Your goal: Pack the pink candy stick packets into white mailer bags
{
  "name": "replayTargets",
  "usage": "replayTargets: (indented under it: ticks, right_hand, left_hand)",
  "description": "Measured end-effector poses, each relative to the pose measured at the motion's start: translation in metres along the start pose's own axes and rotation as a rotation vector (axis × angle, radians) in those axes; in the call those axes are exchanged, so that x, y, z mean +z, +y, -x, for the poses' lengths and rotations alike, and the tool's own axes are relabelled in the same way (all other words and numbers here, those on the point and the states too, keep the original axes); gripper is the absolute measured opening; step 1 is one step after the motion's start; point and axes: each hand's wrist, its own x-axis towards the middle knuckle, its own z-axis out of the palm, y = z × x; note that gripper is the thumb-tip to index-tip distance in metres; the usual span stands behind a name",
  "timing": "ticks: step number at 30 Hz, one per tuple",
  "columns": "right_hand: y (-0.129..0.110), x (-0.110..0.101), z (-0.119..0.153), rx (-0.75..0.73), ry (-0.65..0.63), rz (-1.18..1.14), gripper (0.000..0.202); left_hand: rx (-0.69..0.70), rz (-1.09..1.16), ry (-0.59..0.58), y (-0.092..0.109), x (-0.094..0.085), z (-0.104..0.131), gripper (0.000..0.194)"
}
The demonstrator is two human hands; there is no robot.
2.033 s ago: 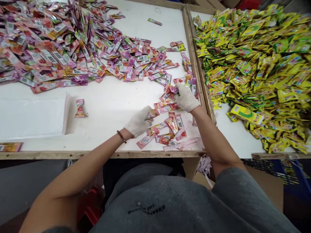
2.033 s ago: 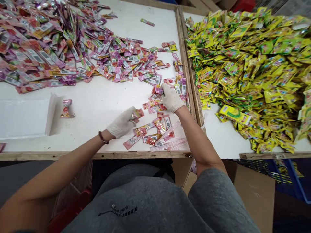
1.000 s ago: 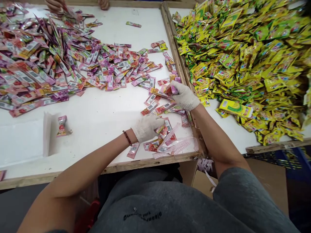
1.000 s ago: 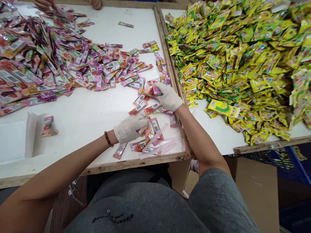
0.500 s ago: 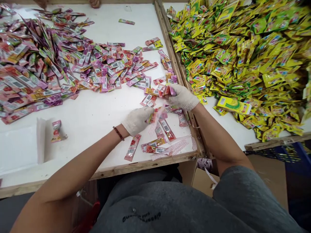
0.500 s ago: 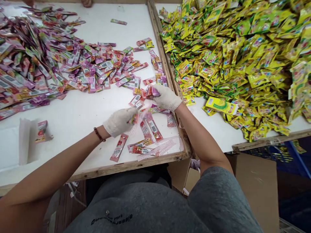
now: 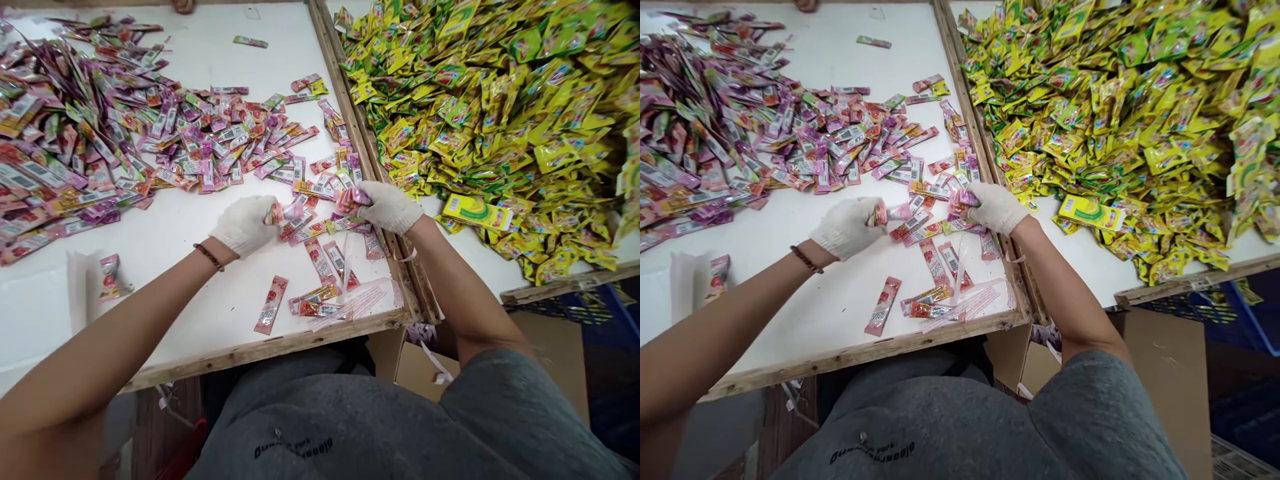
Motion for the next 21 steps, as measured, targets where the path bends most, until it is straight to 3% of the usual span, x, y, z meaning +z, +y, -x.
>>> replayTargets:
  ticks: [2,6,9,13,17,21]
  right_hand:
    - [-0.008,0.003,-0.003,-0.055,-0.094,0.147,0.023]
    - [-0.025,0.008,-0.007,-0.129,-0.226,0.298,0.015]
    - [-0.027,0.004,-0.006,-0.152,-0.122,0.238,0.019]
    - [-0.017,-0.008,0.0,-0.021,0.045,0.051,0.033]
    - [-0.013,-0.01,0.002,0.101,0.099,-0.066,0.036]
    - [-0.014,-0.007,0.003,0.126,0.12,-0.115,0.036]
  left_hand:
    - [-0.041,0.101,0.03,0.008,0.006,-0.015,0.026]
    - [-0.054,0.117,-0.053,0.032,0.028,-0.04,0.035]
    - [-0.047,0.069,-0.061,0.029,0.033,-0.047,0.037]
    - [-0.087,0.007,-0.003,0.016,0.024,-0.042,0.04]
    - [-0.182,0.059,-0.003,0.018,0.026,-0.043,0.039]
    - [-0.207,0.105,-0.069,0.022,0.037,-0.05,0.037]
